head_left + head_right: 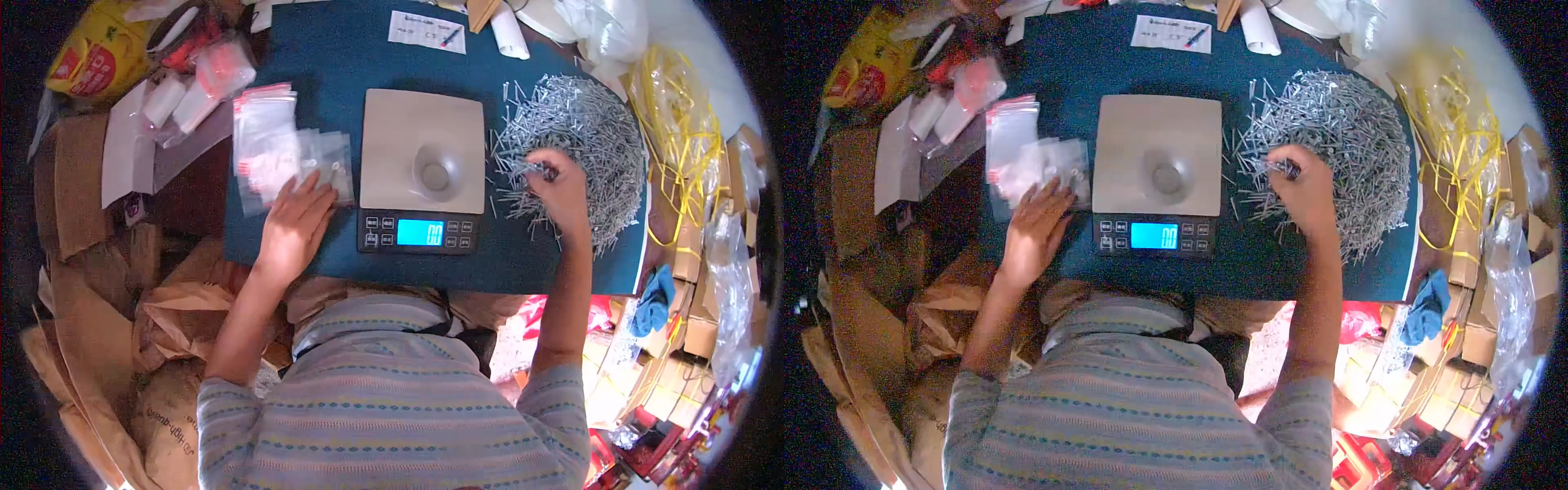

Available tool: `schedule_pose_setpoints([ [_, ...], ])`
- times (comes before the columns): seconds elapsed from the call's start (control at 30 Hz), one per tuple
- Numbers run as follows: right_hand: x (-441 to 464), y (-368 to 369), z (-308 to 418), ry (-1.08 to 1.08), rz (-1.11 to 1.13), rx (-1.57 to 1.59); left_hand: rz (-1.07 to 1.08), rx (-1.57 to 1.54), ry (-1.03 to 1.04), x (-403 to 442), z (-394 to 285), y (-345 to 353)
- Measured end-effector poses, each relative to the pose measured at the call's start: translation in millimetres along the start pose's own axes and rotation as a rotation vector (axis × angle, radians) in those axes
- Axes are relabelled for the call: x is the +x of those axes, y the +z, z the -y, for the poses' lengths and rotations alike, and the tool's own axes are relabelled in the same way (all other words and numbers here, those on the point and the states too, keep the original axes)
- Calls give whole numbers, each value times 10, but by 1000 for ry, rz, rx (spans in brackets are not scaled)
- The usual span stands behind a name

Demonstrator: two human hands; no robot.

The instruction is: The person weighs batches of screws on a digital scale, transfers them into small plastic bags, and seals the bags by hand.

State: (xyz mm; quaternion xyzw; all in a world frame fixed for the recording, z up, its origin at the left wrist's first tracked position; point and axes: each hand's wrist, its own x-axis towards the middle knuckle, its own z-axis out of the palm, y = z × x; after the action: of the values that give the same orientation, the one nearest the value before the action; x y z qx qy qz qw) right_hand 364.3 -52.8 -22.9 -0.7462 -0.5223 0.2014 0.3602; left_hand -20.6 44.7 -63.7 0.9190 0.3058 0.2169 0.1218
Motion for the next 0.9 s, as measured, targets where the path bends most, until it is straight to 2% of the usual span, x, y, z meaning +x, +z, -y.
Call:
schedule_pose_setpoints([
  [0.03, 20, -65, -22, -91, 10, -30, -16, -34, 13, -18, 16, 6],
  [0.1, 35, -171, 22, 9, 64, 55, -73, -51, 22, 3, 12, 34],
  [0.17, 58, -239, -102, 195, 117, 263, -109, -166, -103, -18, -53, 15],
  [0.3, 72, -240, -183, 55, 18, 116, -105, -275, -214, -76, -59, 45],
  [0.5, 113, -327, 115, 86, 63, 104, -167, -316, -217, -101, -72, 90],
  [0.63, 178, -146, 607, -64, 246, 173, -177, -244, -158, -101, -102, 142],
  [0.73, 225, 207, 770, -261, 345, 228, -200, -263, -165, -95, -143, 180],
  [0.8, 183, 483, 864, -155, 416, 342, -194, -268, -180, -84, -168, 183],
  [0.87, 157, 636, 864, -320, 367, 237, -180, -256, -174, -80, -186, 165],
  [0.9, 131, 606, 908, -304, 351, 250, -173, -251, -172, -81, -185, 159],
])
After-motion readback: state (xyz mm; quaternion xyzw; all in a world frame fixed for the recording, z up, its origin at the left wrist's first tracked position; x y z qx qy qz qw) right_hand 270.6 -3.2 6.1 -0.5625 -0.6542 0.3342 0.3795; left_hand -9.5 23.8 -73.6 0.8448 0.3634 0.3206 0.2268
